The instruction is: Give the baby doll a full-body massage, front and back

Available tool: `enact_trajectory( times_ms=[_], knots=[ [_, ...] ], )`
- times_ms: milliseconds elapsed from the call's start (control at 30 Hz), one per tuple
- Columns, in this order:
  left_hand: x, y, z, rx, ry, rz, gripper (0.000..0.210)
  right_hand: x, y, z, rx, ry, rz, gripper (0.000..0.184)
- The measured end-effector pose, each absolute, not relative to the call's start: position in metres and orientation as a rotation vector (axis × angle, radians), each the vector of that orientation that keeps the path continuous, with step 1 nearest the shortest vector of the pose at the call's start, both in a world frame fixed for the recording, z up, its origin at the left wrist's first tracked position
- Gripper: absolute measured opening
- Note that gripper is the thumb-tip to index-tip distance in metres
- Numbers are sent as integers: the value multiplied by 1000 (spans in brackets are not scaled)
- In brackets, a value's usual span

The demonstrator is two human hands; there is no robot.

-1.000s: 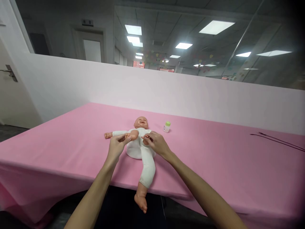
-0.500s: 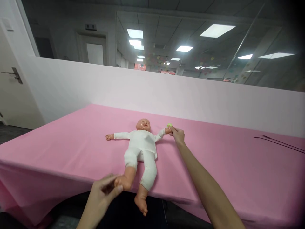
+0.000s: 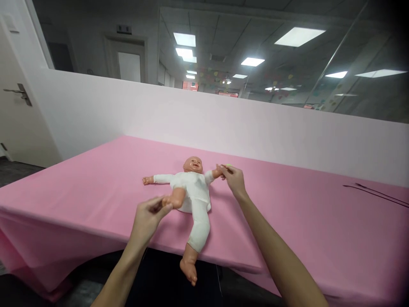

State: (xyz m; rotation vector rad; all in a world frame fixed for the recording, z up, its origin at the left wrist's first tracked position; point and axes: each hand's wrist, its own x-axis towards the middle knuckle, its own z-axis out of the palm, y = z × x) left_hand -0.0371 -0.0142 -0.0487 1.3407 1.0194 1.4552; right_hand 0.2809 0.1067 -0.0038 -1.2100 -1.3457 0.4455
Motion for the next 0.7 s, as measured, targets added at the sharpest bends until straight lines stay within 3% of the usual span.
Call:
enact_trajectory(
  times_ms=[167,300,533,700],
  knots=[
    [0,57,-38,1297,894,1431,34,227,74,-13,-1153,-1962,216,32],
    [6,78,-38,1336,884,1390,31,218,68,-26,-1176,-2035,100,30],
    [-35,-13,-72,1459,1039,1495,30,298,113,-20,-1379,-1312,432,39],
    [-49,-80,-128,1413,1164,1682,26,370,126,-51,-1601,-855,470,28]
  ],
)
